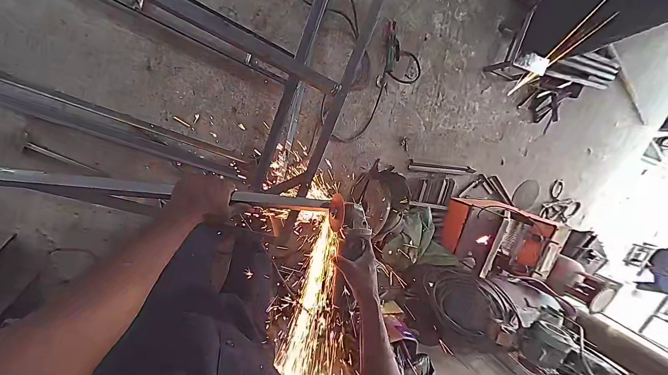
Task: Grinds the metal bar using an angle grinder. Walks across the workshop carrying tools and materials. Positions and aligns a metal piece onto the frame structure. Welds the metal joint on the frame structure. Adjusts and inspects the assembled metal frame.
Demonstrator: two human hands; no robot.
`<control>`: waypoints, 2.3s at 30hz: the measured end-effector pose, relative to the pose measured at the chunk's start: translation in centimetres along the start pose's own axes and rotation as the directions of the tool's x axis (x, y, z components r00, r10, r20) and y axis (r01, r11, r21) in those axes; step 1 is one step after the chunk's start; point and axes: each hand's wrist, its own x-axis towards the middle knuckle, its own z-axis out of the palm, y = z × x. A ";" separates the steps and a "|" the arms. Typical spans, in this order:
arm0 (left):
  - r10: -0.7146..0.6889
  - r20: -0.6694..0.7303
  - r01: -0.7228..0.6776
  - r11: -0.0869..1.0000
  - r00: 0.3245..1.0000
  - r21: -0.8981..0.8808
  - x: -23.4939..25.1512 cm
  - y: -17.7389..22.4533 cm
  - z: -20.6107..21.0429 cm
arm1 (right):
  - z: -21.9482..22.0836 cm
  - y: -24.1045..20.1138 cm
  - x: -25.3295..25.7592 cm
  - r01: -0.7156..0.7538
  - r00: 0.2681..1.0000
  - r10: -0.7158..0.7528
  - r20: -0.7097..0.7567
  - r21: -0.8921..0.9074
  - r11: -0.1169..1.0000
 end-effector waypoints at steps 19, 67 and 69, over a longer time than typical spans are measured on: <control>0.012 0.008 -0.012 0.999 1.000 0.041 -0.2 0.1 -0.5 | -0.7 0.2 0.4 -0.008 0.999 0.013 0.033 -0.145 0.989; 0.013 0.007 -0.013 0.998 1.000 0.058 0.0 0.2 -0.5 | 0.1 2.9 0.4 -0.043 0.997 0.041 0.071 0.016 0.999; 0.013 0.063 -0.013 1.000 0.998 0.000 0.4 0.0 -1.0 | 0.4 3.8 -0.5 -0.058 0.997 0.057 0.044 0.026 0.998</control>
